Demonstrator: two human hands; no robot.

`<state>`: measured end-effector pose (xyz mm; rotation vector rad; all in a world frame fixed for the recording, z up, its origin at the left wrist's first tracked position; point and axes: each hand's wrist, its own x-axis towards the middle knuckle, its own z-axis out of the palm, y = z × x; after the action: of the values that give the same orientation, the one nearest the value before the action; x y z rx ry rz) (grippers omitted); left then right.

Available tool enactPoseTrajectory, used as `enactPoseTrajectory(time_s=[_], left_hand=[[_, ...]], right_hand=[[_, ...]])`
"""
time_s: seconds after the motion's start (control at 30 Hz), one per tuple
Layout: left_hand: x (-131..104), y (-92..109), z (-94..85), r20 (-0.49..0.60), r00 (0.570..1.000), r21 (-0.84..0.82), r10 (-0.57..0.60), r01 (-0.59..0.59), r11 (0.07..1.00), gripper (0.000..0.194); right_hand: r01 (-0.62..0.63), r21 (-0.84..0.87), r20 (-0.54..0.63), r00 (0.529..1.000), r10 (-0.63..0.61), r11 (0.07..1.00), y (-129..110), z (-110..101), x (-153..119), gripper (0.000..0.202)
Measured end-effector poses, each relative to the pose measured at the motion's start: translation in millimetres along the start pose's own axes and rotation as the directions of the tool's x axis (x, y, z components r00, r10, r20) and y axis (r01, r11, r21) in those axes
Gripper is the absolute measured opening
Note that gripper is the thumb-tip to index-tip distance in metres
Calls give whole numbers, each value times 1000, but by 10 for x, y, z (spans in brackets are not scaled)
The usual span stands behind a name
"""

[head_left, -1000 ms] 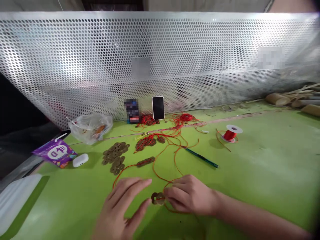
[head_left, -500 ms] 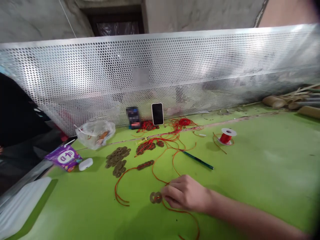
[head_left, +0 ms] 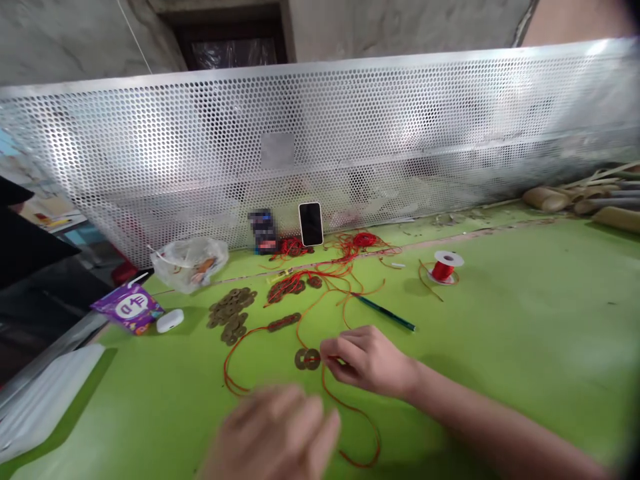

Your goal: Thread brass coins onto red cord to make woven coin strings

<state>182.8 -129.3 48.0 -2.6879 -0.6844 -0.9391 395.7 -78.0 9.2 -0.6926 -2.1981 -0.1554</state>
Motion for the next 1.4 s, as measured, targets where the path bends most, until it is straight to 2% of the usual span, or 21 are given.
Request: enactPoseTrajectory(time_s=[0.03, 0.07, 0.1, 0.13, 0.17, 0.23, 0.3, 0.43, 0.57, 0.83, 1.17, 1.27, 1.4], left_hand=[[103, -87, 17, 20, 996, -32, -85, 85, 996, 28], [204, -175, 39, 21, 965, -89, -263, 264, 961, 24], [294, -258, 65, 53, 915, -169, -399, 402, 900, 21], [365, -332, 95, 151, 854, -266, -497, 519, 812, 21], [415, -394, 128, 285, 783, -355, -553, 622, 698, 23], [450, -477, 197, 487, 681, -475, -546, 732, 489, 25], [429, -515, 253, 576, 639, -520, -509, 768, 375, 26], [366, -525, 304, 588, 614, -530, -526, 784, 323, 26], [331, -515, 315, 588, 595, -523, -547, 796, 303, 28], [184, -562, 371, 569, 541, -498, -619, 826, 265, 34], [141, -580, 408, 568, 524, -446, -635, 844, 298, 31], [119, -601, 410, 570, 524, -446, -633, 844, 297, 31], [91, -717, 390, 540, 485, -445, -688, 858, 255, 32]], right_hand=[[7, -2, -9, 1000, -7, 1000, 9, -16, 5, 12], [16, -11, -16, 1000, -16, 1000, 18, -31, 9, 12], [23, -23, -21, 1000, -24, 999, 28, -43, 13, 12], [27, -38, -24, 999, -28, 999, 38, -53, 15, 13], [29, -53, -29, 999, -31, 998, 48, -59, 17, 13], [28, -77, -32, 999, -30, 997, 69, -62, 16, 13], [23, -88, -15, 1000, -24, 996, 89, -51, 9, 13], [5, -79, 9, 1000, -4, 997, 115, -10, -12, 12], [-12, -66, 11, 1000, 13, 998, 111, 13, -20, 13], [-106, 25, 98, 990, 103, 994, 90, 24, -16, 15], [-222, 132, 107, 972, 209, 966, 99, 71, -38, 12], [-358, 241, 165, 931, 326, 902, 92, 40, -2, 9], [-576, 445, 381, 815, 437, 686, 189, -42, 50, 15]])
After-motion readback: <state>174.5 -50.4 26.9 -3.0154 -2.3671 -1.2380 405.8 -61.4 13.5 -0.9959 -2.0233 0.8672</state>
